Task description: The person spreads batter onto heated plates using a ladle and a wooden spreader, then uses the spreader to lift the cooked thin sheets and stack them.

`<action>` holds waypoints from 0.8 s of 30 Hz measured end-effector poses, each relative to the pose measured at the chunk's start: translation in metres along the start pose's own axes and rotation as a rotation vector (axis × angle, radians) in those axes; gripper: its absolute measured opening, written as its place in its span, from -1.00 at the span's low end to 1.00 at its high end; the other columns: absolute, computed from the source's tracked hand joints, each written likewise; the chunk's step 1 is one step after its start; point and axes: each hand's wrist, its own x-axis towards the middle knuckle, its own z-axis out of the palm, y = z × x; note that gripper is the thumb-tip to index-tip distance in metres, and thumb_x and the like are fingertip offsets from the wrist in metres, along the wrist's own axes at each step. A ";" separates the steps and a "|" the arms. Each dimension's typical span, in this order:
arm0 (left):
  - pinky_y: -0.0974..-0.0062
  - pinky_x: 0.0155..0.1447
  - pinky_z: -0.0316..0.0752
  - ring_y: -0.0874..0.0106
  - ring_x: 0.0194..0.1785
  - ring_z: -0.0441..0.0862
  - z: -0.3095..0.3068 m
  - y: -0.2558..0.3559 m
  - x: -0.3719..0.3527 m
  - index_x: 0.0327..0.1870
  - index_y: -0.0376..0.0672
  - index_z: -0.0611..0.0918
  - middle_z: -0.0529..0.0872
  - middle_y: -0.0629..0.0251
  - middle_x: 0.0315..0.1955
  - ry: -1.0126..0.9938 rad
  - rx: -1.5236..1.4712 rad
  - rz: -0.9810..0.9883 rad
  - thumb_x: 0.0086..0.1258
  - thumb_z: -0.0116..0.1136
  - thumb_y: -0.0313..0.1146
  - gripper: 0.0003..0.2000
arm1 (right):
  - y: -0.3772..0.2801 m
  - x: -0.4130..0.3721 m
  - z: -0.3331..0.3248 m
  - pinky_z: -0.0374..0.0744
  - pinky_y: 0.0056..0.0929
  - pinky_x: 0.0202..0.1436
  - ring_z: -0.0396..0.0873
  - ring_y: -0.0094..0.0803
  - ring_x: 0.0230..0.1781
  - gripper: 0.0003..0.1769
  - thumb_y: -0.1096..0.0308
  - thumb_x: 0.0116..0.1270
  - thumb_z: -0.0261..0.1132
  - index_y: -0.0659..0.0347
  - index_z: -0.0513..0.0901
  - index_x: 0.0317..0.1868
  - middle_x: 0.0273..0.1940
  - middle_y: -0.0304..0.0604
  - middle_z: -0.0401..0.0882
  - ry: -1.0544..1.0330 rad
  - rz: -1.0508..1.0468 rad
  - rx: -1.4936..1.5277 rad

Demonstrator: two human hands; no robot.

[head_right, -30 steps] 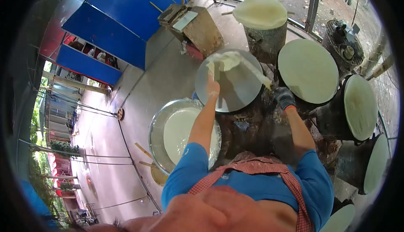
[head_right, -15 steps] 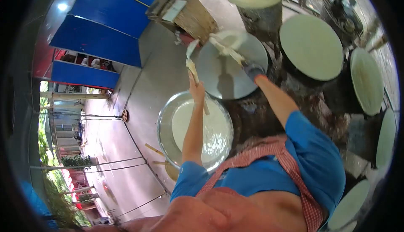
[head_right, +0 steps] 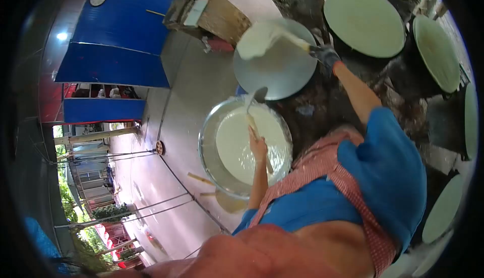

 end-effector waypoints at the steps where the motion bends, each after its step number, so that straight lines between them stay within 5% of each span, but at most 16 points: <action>1: 0.61 -0.47 0.37 0.55 -0.50 0.42 0.005 0.006 0.004 0.28 0.00 0.09 0.34 0.13 0.12 0.013 -0.009 0.020 0.04 -0.12 -0.66 -0.31 | -0.008 0.009 -0.006 0.49 -0.48 -0.27 0.52 -0.44 -0.28 -0.75 0.24 0.20 -0.01 0.08 0.54 -0.20 -0.28 -0.11 0.54 0.064 0.103 0.238; 2: 0.61 -0.49 0.37 0.54 -0.51 0.42 0.002 0.009 -0.001 0.28 0.03 0.09 0.31 0.13 0.14 -0.005 -0.043 -0.009 0.04 -0.12 -0.66 -0.31 | -0.008 0.005 0.008 0.50 -0.49 -0.27 0.53 -0.47 -0.28 -0.76 0.32 0.17 0.02 0.11 0.53 -0.18 -0.24 -0.14 0.54 -0.064 0.046 -0.318; 4: 0.61 -0.51 0.36 0.54 -0.52 0.42 0.000 0.010 -0.001 0.28 0.06 0.09 0.27 0.13 0.17 -0.019 -0.080 -0.022 0.04 -0.11 -0.67 -0.30 | -0.015 0.003 0.013 0.51 -0.50 -0.26 0.53 -0.50 -0.29 -0.76 0.39 0.13 0.06 0.13 0.52 -0.16 -0.20 -0.18 0.53 -0.172 -0.021 -0.873; 7: 0.63 -0.64 0.30 0.56 -0.64 0.37 0.009 0.026 0.000 0.28 0.15 0.09 0.50 0.11 -0.09 0.251 0.254 0.394 0.04 -0.11 -0.68 -0.28 | 0.021 0.024 -0.001 0.50 -0.56 -0.23 0.52 -0.59 -0.28 -0.70 0.32 0.05 0.19 0.11 0.55 -0.14 -0.20 -0.26 0.57 -0.150 -0.917 -0.835; 8: 0.59 -0.58 0.35 0.51 -0.62 0.43 0.004 0.046 -0.008 0.28 0.15 0.08 0.54 0.12 -0.25 0.089 0.081 0.011 0.05 -0.10 -0.65 -0.28 | 0.038 0.030 -0.002 0.50 -0.58 -0.22 0.52 -0.62 -0.27 -0.67 0.29 0.02 0.23 0.11 0.56 -0.14 -0.20 -0.28 0.58 -0.145 -1.211 -0.781; 9: 0.55 -0.52 0.40 0.46 -0.60 0.48 -0.002 0.058 -0.012 0.29 0.15 0.07 0.57 0.13 -0.42 -0.067 -0.096 -0.368 0.05 -0.10 -0.62 -0.29 | 0.070 0.066 -0.010 0.49 -0.58 -0.31 0.51 -0.59 -0.37 -0.72 0.23 0.03 0.26 0.10 0.59 -0.22 -0.27 -0.28 0.58 -0.369 -0.573 -0.457; 10: 0.62 -0.71 0.26 0.60 -0.78 0.27 0.004 0.057 -0.014 0.28 0.18 0.07 0.46 0.30 -0.66 -0.005 -0.184 -0.281 0.06 -0.10 -0.61 -0.29 | 0.102 0.100 -0.017 0.47 -0.58 -0.41 0.50 -0.55 -0.48 -0.75 0.17 0.03 0.28 0.09 0.62 -0.29 -0.34 -0.29 0.59 -0.287 0.033 -0.085; 11: 0.62 -0.71 0.26 0.60 -0.78 0.27 0.006 0.062 -0.013 0.28 0.18 0.07 0.46 0.30 -0.66 0.010 -0.181 -0.279 0.06 -0.10 -0.61 -0.29 | 0.083 0.106 -0.019 0.47 -0.58 -0.41 0.50 -0.55 -0.48 -0.75 0.17 0.03 0.28 0.09 0.62 -0.29 -0.34 -0.29 0.59 -0.297 0.022 -0.080; 13: 0.60 -0.68 0.29 0.57 -0.76 0.31 0.012 0.072 -0.015 0.28 0.15 0.08 0.45 0.30 -0.66 0.035 -0.219 -0.342 0.06 -0.10 -0.61 -0.30 | 0.016 0.087 -0.028 0.44 -0.52 -0.54 0.41 -0.57 -0.62 -0.78 0.12 0.03 0.28 0.05 0.63 -0.40 -0.54 -0.32 0.52 -0.101 0.499 0.120; 15: 0.61 -0.70 0.26 0.58 -0.76 0.30 0.016 0.073 -0.015 0.29 0.13 0.07 0.43 0.33 -0.68 0.063 -0.221 -0.332 0.07 -0.10 -0.62 -0.31 | -0.002 0.062 -0.014 0.36 -0.52 -0.67 0.28 -0.60 -0.71 -0.80 0.08 0.04 0.26 -0.01 0.61 -0.45 -0.64 -0.33 0.40 -0.265 0.482 0.208; 17: 0.63 -0.71 0.24 0.59 -0.77 0.29 0.019 0.075 -0.026 0.29 0.10 0.06 0.40 0.35 -0.69 0.095 -0.235 -0.334 0.07 -0.11 -0.62 -0.31 | 0.000 0.046 -0.011 0.42 -0.42 -0.57 0.41 -0.52 -0.62 -0.75 0.05 0.01 0.28 0.03 0.62 -0.42 -0.56 -0.28 0.50 -0.455 0.554 0.163; 19: 0.65 -0.75 0.18 0.61 -0.79 0.25 0.018 0.084 -0.036 0.30 0.08 0.03 0.35 0.39 -0.72 0.100 -0.352 -0.463 0.07 -0.13 -0.63 -0.29 | 0.036 0.081 -0.028 0.42 -0.41 -0.56 0.41 -0.51 -0.62 -0.74 0.05 0.01 0.27 0.03 0.62 -0.41 -0.55 -0.28 0.50 -0.452 0.517 0.156; 24: 0.67 -0.78 0.11 0.64 -0.80 0.19 0.015 0.099 -0.067 0.30 0.10 -0.02 0.30 0.45 -0.76 0.183 -0.534 -0.613 0.09 -0.15 -0.63 -0.29 | 0.001 0.149 -0.024 0.42 -0.39 -0.53 0.42 -0.48 -0.59 -0.74 0.05 0.02 0.26 0.04 0.61 -0.40 -0.53 -0.26 0.51 -0.375 0.411 0.191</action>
